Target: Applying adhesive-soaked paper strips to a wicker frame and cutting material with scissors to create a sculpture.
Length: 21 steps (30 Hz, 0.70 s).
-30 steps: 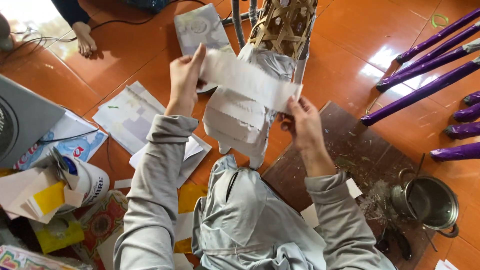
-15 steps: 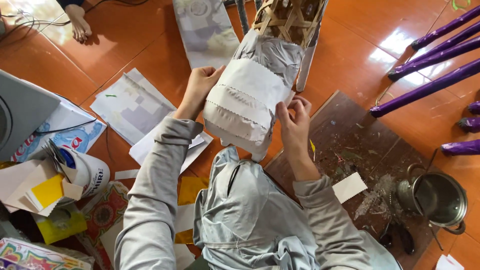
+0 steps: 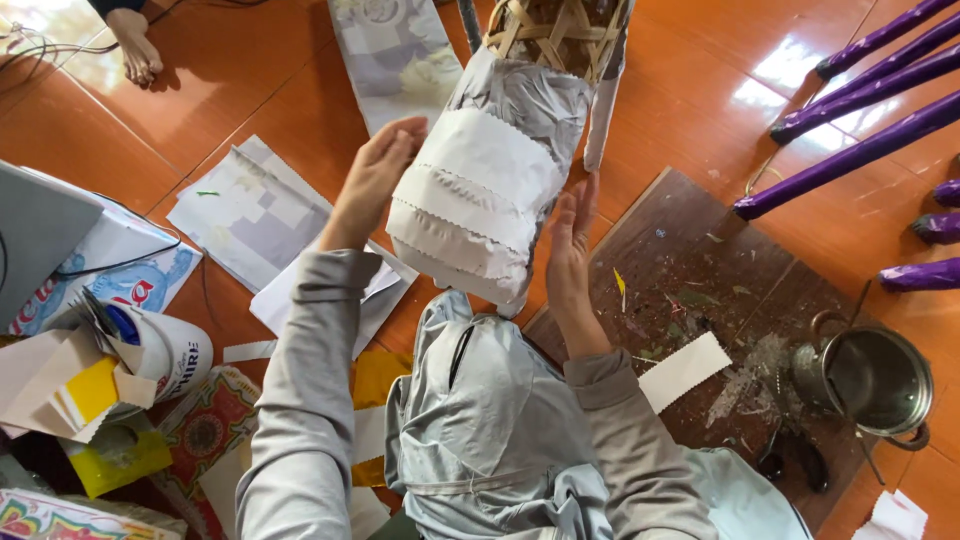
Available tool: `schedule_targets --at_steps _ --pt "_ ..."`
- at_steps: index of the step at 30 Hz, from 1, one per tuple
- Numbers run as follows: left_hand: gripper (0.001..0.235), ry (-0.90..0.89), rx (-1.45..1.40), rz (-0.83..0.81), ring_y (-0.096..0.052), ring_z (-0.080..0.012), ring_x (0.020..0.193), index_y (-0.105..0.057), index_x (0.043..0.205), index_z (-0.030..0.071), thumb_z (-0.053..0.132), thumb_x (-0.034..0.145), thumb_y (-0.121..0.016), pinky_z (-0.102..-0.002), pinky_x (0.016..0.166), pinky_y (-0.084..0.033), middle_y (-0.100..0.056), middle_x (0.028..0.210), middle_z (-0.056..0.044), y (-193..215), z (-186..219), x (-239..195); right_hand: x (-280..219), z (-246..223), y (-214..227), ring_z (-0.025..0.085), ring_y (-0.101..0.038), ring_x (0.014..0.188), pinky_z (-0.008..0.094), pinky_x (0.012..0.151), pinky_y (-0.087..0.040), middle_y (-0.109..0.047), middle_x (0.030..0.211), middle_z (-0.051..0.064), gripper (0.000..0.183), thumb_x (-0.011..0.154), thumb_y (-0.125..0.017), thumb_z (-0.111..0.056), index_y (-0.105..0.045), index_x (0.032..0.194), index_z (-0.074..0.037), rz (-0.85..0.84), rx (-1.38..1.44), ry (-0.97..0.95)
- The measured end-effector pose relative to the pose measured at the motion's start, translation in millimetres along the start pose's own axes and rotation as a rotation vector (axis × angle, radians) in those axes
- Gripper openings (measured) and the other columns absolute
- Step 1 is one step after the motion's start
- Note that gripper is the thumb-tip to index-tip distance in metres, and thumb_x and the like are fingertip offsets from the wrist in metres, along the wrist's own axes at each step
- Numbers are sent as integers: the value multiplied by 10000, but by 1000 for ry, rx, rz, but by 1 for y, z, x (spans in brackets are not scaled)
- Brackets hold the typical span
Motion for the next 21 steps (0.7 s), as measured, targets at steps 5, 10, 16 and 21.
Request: schedule_targets --at_steps 5,10,16,21 --pt "550 -91 -250 -242 -397 -149 1502 -384 1575 28 334 1119 -388 -292 1245 -299 -454 1604 -44 -7 6 -25 -5 2 -13 313 -42 1683 471 1377 -144 41 1797 132 726 1138 -263 -607 -41 1714 -224 7 -354 332" --pt "559 -88 129 -147 -444 -253 1466 -376 1588 -25 266 1112 -418 -339 1220 -317 -483 1601 -180 30 -72 -22 -7 -7 -28 316 -14 1690 463 1386 -104 13 1797 127 830 1107 -243 -672 -102 1705 -114 -54 -316 381" --pt "539 -396 391 -206 -486 -287 1438 -377 1549 -49 113 1055 -519 -377 1194 -365 -515 1535 -231 29 -69 -21 -6 -6 -27 305 -19 1692 444 1387 -87 16 1799 136 824 1118 -291 -637 -97 1703 -90 -72 -273 400" --pt "490 -379 245 -159 -505 -300 1420 -434 1529 -35 246 1128 -453 -384 1208 -379 -528 1529 -214 38 -89 -15 -9 6 -8 288 -26 1694 421 1385 -80 -13 1802 112 757 1131 -388 -522 -139 1703 -93 -84 -298 391"
Point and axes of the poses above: each hand's wrist, its own x-axis towards the middle knuckle, its own y-axis out of the back of the hand, z = x × y, the point moved 3 cm from there along x, towards the middle knuckle
